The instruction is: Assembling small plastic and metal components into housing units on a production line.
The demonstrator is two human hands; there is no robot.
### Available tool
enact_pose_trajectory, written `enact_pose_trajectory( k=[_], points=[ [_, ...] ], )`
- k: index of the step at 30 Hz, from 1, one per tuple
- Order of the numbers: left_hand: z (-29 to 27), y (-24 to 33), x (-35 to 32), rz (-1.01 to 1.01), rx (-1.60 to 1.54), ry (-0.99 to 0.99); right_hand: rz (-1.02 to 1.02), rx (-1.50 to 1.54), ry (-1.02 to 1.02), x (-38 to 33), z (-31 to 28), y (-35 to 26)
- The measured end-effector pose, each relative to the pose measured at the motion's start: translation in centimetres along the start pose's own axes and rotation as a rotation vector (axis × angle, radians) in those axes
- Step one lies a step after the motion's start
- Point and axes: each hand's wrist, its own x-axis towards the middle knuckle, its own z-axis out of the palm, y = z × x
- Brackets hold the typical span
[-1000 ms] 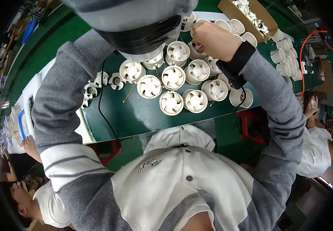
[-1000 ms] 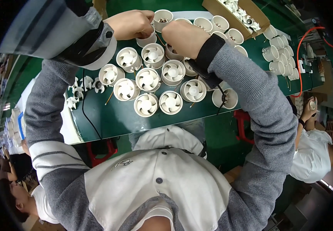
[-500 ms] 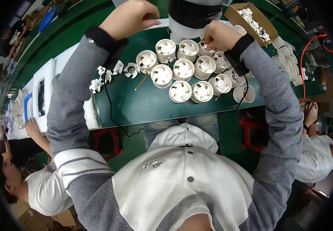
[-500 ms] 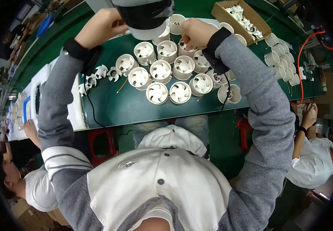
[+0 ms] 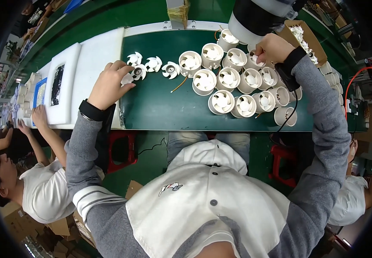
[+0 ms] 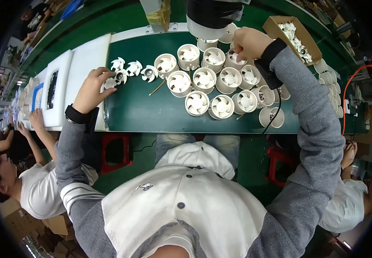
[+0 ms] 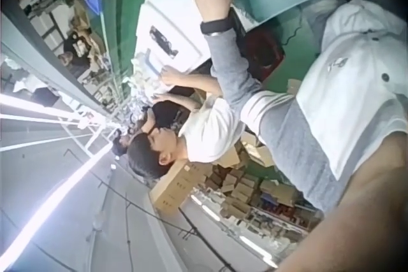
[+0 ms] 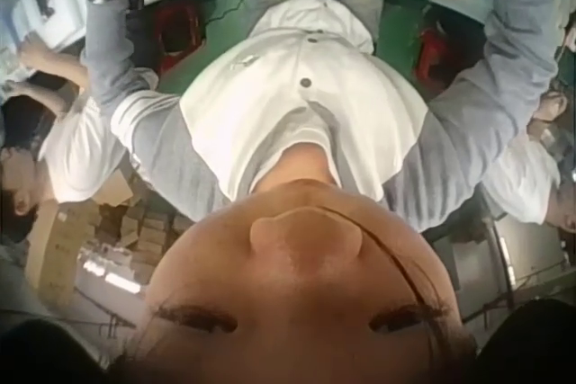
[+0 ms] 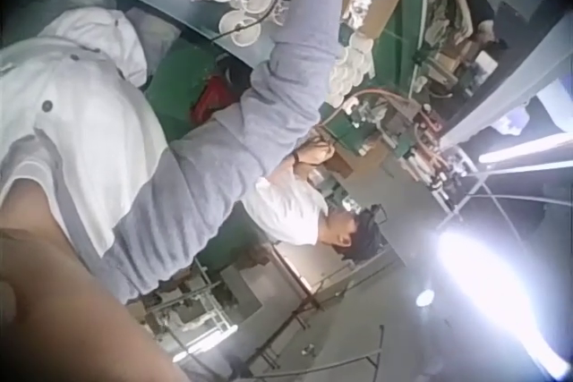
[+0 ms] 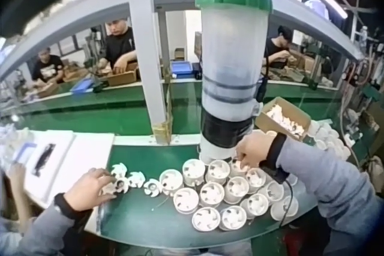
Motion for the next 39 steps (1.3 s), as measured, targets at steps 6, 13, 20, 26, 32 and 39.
enact_pose_trajectory(
  k=[6,13,20,26,32,39],
  points=[
    [1.1,0.4,0.6,0.015,0.025,0.03,-0.106,-0.196,-0.01,0.6,0.9,0.4],
    [1.3,-0.2,2.4,-0.098,-0.062,-0.14,-0.047,-0.055,0.192,-4.4,-1.0,-1.3],
    [2.0,-0.4,2.0,0.097,-0.09,0.018,-0.313,0.256,0.316,-7.4,0.7,-21.0],
    [1.9,0.9,2.0,0.106,-0.252,0.027,0.099,0.055,0.676,4.5,7.2,-25.8],
    [2.5,1.4,-2.3,-0.112,-0.81,0.035,0.195,0.021,0.518,7.8,8.6,-25.0],
    [2.1,1.2,-4.3,0.081,-0.345,0.17,0.047,0.468,0.647,7.4,8.1,-25.1]
  ],
)
